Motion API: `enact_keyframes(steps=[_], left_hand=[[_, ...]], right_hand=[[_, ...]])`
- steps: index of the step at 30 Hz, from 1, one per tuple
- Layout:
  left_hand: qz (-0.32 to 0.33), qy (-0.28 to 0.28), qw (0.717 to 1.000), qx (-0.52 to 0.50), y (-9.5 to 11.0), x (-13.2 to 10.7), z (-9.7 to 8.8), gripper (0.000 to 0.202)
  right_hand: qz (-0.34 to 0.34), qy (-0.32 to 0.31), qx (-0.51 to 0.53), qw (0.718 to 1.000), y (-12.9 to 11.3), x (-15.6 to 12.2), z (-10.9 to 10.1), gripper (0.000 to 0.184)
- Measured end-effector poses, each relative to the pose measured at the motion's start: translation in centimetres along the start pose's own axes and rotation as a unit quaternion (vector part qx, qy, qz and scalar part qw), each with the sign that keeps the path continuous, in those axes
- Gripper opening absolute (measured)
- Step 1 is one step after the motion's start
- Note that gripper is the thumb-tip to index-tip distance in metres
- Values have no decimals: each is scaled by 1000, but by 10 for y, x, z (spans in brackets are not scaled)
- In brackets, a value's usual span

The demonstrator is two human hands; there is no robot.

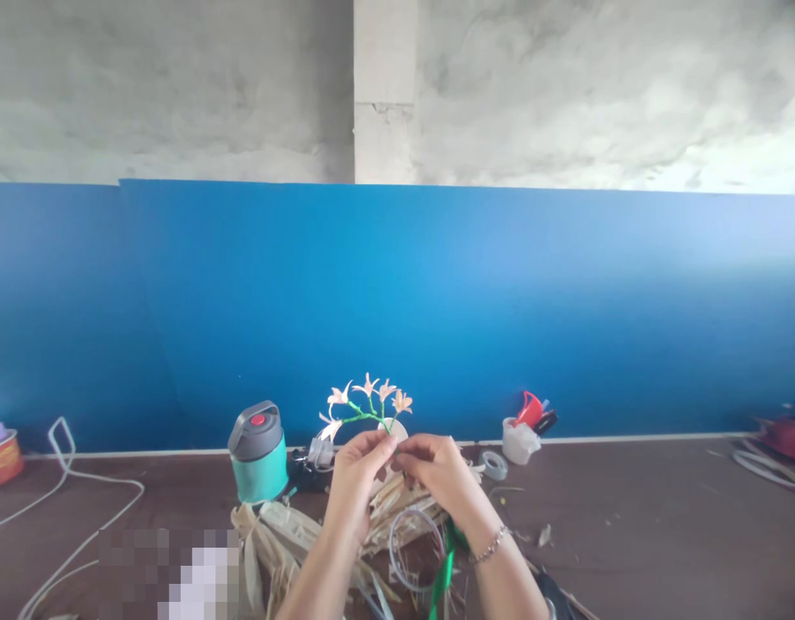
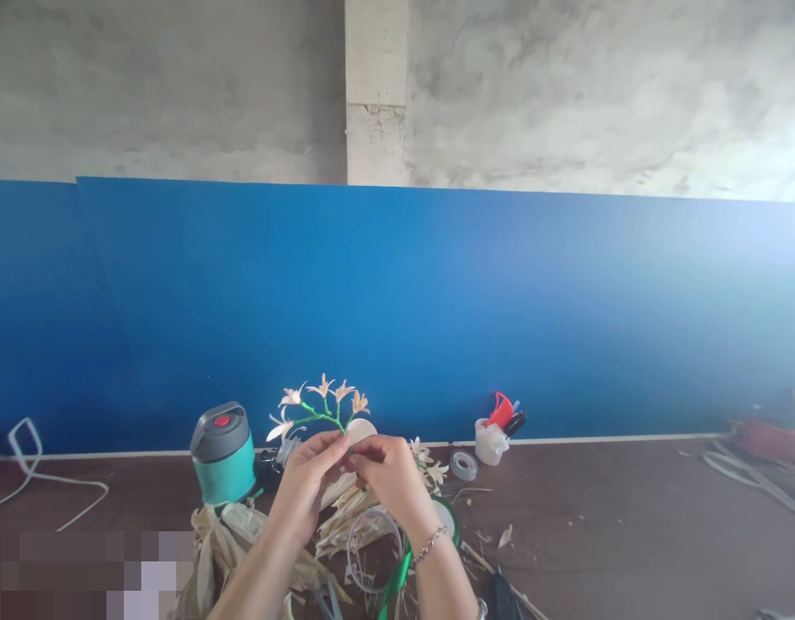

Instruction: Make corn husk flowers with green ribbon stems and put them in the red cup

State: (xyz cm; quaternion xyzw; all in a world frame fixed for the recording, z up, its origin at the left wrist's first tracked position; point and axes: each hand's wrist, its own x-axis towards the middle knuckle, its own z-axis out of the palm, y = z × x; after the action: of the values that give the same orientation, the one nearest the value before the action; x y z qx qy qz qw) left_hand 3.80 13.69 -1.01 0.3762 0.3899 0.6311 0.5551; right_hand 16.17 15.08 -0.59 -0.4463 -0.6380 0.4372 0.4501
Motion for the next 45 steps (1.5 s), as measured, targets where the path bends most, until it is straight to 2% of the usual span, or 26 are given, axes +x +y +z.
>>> enact_keyframes(steps=[3,7,10,13,17,20,23,29,32,38,45], left_hand=[[6,-1,1000,12,1,0,-1,36],[24,29,999,39,5,2,-4,33],[53,72,994,65,9,7,-11,33],[81,112,987,87,11,13,-20,36],[98,136,980,103,8,20,-29,39],[105,146,978,108,5,23,-32,41],[108,151,976,111,2,24,-33,41],[107,146,976,121,-2,27,-34,40],[115,147,974,130,-4,28,-36,40],[136,146,968,152,-7,32,-43,40],[188,162,947,202,-12,53,-47,35]], right_hand=[[1,4,2,1000,-1,0,1,14],[-3,13,-29,999,-2,0,-6,19],[-2,66,-84,994,7,6,-19,31],[2,108,-136,985,27,15,-25,29],[22,129,-240,962,54,24,-9,20],[37,155,-311,937,65,25,8,32],[38,168,-364,915,67,23,19,36],[10,132,-421,897,69,24,30,39],[-3,116,-451,885,70,29,30,30],[-46,60,-530,845,64,43,24,27],[-108,-24,-588,801,53,47,34,30]])
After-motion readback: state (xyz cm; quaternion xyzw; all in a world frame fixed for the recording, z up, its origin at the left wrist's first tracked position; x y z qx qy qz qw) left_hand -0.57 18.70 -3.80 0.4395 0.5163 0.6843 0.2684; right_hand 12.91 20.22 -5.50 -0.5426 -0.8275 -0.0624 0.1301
